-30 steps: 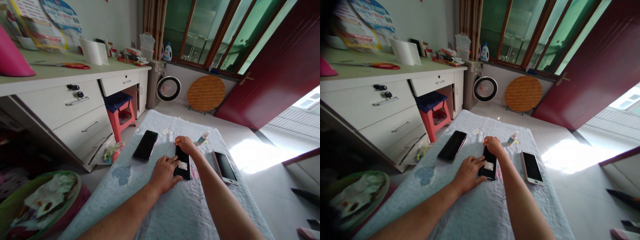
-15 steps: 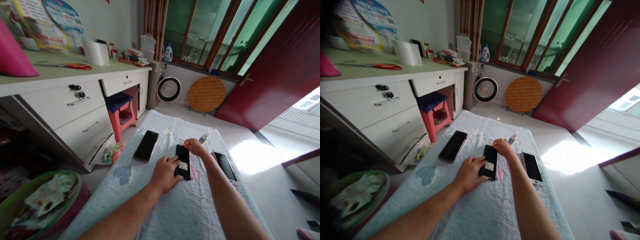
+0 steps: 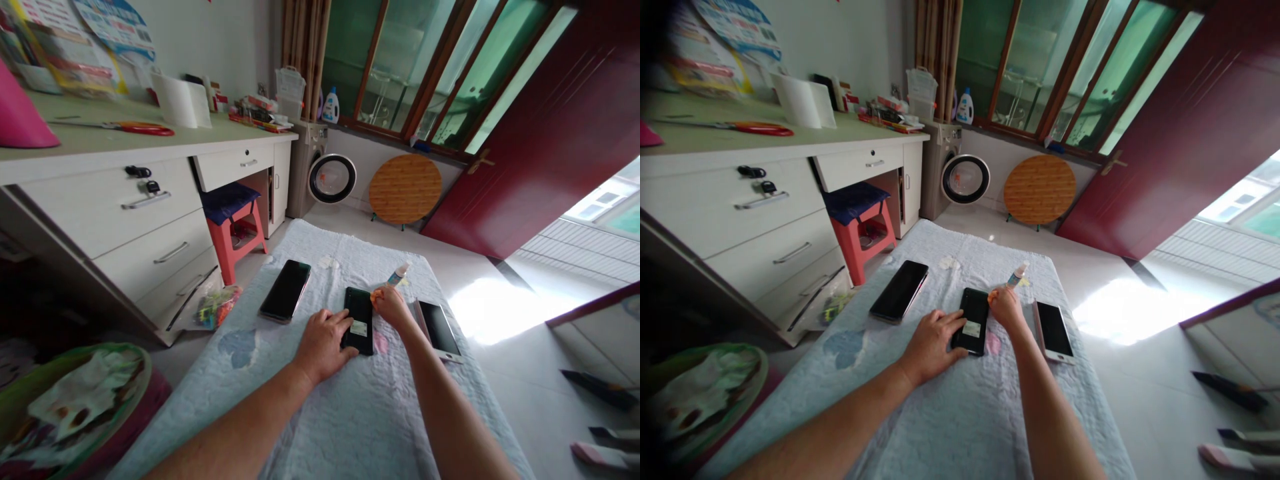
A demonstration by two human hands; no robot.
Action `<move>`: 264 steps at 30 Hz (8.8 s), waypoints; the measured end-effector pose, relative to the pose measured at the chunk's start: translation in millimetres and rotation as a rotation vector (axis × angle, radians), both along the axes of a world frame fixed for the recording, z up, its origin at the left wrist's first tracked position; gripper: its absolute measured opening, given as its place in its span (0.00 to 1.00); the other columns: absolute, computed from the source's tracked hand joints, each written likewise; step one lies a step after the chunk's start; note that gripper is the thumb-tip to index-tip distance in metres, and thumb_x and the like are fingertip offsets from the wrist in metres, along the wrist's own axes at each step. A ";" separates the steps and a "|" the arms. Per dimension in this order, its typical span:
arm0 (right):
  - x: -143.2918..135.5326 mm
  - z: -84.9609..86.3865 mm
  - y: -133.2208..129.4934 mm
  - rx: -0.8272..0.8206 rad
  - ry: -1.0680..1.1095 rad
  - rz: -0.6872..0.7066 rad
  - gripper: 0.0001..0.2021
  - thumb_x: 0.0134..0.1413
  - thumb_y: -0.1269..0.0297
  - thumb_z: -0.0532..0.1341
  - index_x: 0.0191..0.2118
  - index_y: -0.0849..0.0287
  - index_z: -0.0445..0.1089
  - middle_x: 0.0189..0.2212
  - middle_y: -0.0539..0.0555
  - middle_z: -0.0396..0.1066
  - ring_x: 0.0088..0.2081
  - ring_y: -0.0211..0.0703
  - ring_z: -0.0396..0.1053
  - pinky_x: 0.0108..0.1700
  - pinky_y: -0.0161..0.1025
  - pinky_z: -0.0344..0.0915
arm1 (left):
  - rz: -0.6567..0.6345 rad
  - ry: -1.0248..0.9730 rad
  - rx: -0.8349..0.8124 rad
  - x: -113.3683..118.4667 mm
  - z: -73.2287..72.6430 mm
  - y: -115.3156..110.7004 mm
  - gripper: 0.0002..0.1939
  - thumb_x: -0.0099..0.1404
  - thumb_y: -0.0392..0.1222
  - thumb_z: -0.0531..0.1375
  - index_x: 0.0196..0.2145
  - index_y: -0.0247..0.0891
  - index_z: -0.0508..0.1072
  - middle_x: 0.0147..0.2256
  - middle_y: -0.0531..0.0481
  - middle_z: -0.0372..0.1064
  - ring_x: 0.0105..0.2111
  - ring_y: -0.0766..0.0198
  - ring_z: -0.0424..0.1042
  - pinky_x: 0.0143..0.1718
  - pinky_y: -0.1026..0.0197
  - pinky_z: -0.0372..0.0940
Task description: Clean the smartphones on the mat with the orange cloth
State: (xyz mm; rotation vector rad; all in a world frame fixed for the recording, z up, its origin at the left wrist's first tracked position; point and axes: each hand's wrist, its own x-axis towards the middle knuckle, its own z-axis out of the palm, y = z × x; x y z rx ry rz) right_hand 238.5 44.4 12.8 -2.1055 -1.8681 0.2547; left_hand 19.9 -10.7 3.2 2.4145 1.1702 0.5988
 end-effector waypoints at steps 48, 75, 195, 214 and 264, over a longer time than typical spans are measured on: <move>-41.9 33.7 -94.4 -0.075 0.236 0.206 0.10 0.45 0.73 0.56 0.32 0.58 0.73 0.32 0.52 0.70 0.34 0.39 0.66 0.38 0.33 0.58 | 0.002 0.014 0.000 0.3 -2.5 0.7 0.28 0.55 0.52 0.65 0.53 0.44 0.69 0.58 0.50 0.63 0.50 0.51 0.63 0.52 0.51 0.58; -51.2 7.2 35.9 -0.022 -0.146 0.172 0.14 0.59 0.70 0.51 0.43 0.56 0.72 0.39 0.56 0.66 0.41 0.43 0.62 0.44 0.35 0.55 | 0.015 0.009 0.026 -0.5 -2.8 -1.6 0.28 0.55 0.51 0.66 0.53 0.44 0.68 0.58 0.51 0.62 0.49 0.51 0.62 0.52 0.49 0.58; -48.6 26.9 -86.3 -0.112 0.320 0.516 0.14 0.46 0.80 0.57 0.35 0.56 0.75 0.34 0.51 0.66 0.36 0.37 0.65 0.41 0.34 0.60 | -0.024 0.000 -0.013 -5.2 -4.5 6.9 0.23 0.62 0.35 0.52 0.55 0.43 0.67 0.57 0.51 0.65 0.51 0.53 0.61 0.58 0.47 0.51; -51.0 14.5 -82.9 0.029 0.315 0.403 0.09 0.52 0.76 0.57 0.35 0.59 0.72 0.32 0.50 0.65 0.35 0.36 0.64 0.39 0.32 0.58 | -0.002 -0.031 0.029 -2.6 -13.7 9.7 0.19 0.68 0.37 0.50 0.53 0.50 0.69 0.57 0.56 0.64 0.50 0.55 0.61 0.55 0.49 0.53; -51.3 12.9 -85.3 -0.013 0.003 0.030 0.04 0.53 0.63 0.56 0.33 0.57 0.66 0.24 0.49 0.68 0.26 0.37 0.62 0.27 0.33 0.47 | 0.018 -0.066 -0.029 -4.1 -10.6 12.3 0.21 0.64 0.32 0.51 0.51 0.48 0.72 0.55 0.57 0.66 0.48 0.57 0.63 0.54 0.52 0.58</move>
